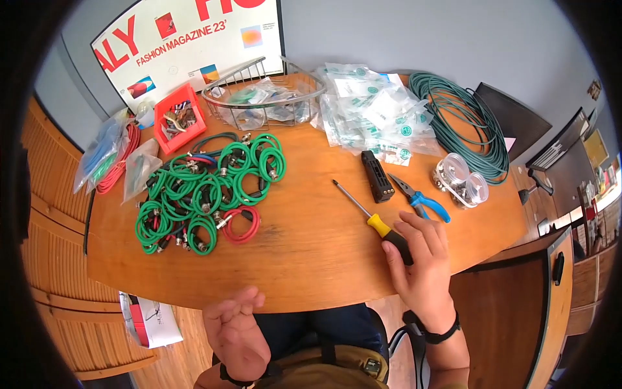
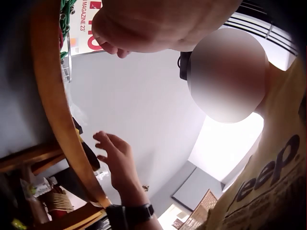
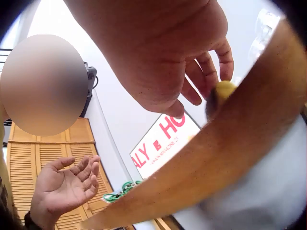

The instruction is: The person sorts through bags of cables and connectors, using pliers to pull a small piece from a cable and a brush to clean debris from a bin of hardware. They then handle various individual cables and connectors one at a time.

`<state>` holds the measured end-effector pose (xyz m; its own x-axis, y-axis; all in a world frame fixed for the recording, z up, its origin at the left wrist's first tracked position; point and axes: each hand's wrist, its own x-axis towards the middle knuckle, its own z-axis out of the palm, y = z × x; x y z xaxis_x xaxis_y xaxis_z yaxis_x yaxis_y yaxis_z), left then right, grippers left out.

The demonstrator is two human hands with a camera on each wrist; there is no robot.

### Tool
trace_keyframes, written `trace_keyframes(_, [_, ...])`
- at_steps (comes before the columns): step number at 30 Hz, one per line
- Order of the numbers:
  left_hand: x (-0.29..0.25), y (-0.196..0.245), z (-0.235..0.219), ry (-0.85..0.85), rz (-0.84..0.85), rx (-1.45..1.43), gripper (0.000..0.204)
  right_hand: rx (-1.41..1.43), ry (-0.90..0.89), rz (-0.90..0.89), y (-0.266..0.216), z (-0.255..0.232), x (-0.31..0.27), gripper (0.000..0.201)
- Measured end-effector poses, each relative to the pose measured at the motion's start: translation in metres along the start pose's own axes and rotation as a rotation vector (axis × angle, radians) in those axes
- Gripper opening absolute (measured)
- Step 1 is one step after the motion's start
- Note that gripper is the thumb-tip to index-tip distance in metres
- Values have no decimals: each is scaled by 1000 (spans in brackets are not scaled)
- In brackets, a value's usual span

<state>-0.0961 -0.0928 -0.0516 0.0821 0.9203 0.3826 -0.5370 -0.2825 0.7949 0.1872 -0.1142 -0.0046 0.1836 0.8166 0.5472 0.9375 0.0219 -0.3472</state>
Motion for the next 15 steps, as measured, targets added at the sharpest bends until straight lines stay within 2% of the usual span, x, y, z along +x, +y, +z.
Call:
trace_keyframes(2, [5,-5,-6,-135,-1,286,50,-13,-53,54,8,1,-9,35])
trace_keyframes(4, [12,-7,-4,-177,-9,374,50,-43,-119,106,14,5,-19,39])
trace_keyframes(8, [18,-12,-2,-308,-24,595,56,-15,-122,170,19,14,-29,37])
trace_keyframes(10, [25,-11,2,-341,-26,672,58,91,-50,241,22,16,-31,33])
trace_keyframes(12, [30,-12,6,-371,-29,747,60,110,1,245,24,15,-34,32])
trace_keyframes(14, [35,-15,10,-475,22,952,69,159,88,298,28,15,-40,31])
trace_keyframes(15, [38,-14,16,-479,17,946,69,153,86,303,30,16,-43,31])
